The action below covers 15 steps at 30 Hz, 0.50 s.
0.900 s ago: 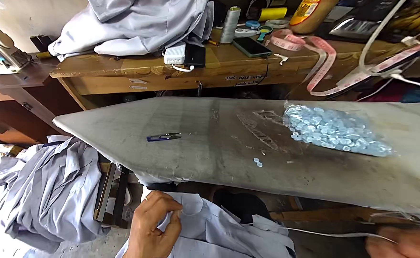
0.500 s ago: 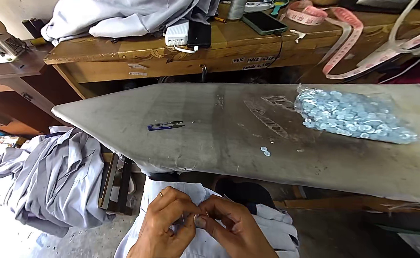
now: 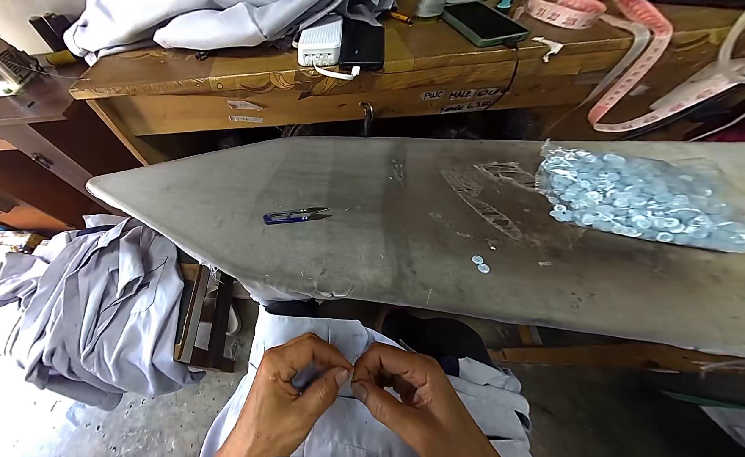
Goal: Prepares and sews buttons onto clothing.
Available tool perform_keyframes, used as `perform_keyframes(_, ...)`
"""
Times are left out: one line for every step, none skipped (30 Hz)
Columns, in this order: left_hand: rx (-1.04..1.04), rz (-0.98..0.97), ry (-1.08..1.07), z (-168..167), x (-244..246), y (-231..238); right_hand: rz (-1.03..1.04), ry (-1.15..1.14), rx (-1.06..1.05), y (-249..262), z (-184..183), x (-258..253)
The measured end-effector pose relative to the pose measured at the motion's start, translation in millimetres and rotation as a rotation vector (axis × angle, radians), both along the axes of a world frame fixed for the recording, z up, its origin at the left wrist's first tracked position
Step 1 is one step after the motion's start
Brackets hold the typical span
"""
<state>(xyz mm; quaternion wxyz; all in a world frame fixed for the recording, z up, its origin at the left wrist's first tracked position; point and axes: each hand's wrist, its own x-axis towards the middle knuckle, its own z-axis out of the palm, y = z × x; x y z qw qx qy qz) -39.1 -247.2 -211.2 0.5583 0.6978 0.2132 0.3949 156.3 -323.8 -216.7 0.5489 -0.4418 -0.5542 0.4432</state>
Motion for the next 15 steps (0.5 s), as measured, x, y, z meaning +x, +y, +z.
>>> perform_keyframes(-0.018, 0.031, 0.003, 0.3, 0.0, 0.6, -0.005, -0.026, 0.014, 0.2, -0.5, 2.7)
perform_keyframes(-0.029, 0.073, 0.013, 0.6, -0.1, 1.9, -0.02, -0.072, 0.027, -0.1, -0.4, 6.8)
perform_keyframes(-0.021, 0.117, 0.037, 0.7, -0.8, 4.0, -0.042, -0.141, 0.036, -0.8, 0.1, 12.0)
perform_keyframes(0.009, 0.142, 0.081, -0.1, -3.0, 6.1, -0.072, -0.225, 0.034, -2.0, 0.5, 17.4)
perform_keyframes(0.057, 0.137, 0.153, -2.0, -6.6, 7.2, -0.102, -0.319, 0.021, -3.8, 0.6, 23.0)
perform_keyframes(0.11, 0.102, 0.244, -3.9, -10.1, 7.6, -0.121, -0.406, 0.007, -4.9, 0.2, 29.4)
perform_keyframes(0.165, 0.049, 0.349, -6.3, -12.7, 6.7, -0.12, -0.475, -0.006, -5.6, 0.0, 36.1)
perform_keyframes(0.24, -0.003, 0.465, -9.5, -14.3, 4.3, -0.105, -0.526, -0.015, -6.4, 0.4, 42.1)
perform_keyframes(0.342, -0.037, 0.586, -13.3, -14.6, 0.9, -0.089, -0.562, -0.018, -6.4, 1.6, 46.8)
perform_keyframes(0.449, -0.056, 0.695, -17.6, -14.0, -3.6, -0.077, -0.583, -0.018, -5.9, 3.0, 50.0)
perform_keyframes(0.541, -0.07, 0.78, -22.4, -13.5, -8.8, -0.071, -0.584, -0.02, -5.5, 4.3, 51.9)
perform_keyframes(0.613, -0.076, 0.84, -26.6, -12.9, -14.1, -0.074, -0.56, -0.019, -4.3, 5.5, 53.0)
perform_keyframes(0.663, -0.076, 0.873, -30.2, -12.5, -18.4, -0.097, -0.522, -0.018, -2.9, 5.9, 53.5)
perform_keyframes(0.694, -0.073, 0.882, -32.8, -12.7, -21.7, -0.125, -0.467, -0.024, -2.0, 5.8, 53.3)
perform_keyframes(0.701, -0.073, 0.876, -34.1, -13.5, -23.6, -0.142, -0.401, -0.032, -0.9, 5.2, 53.2)
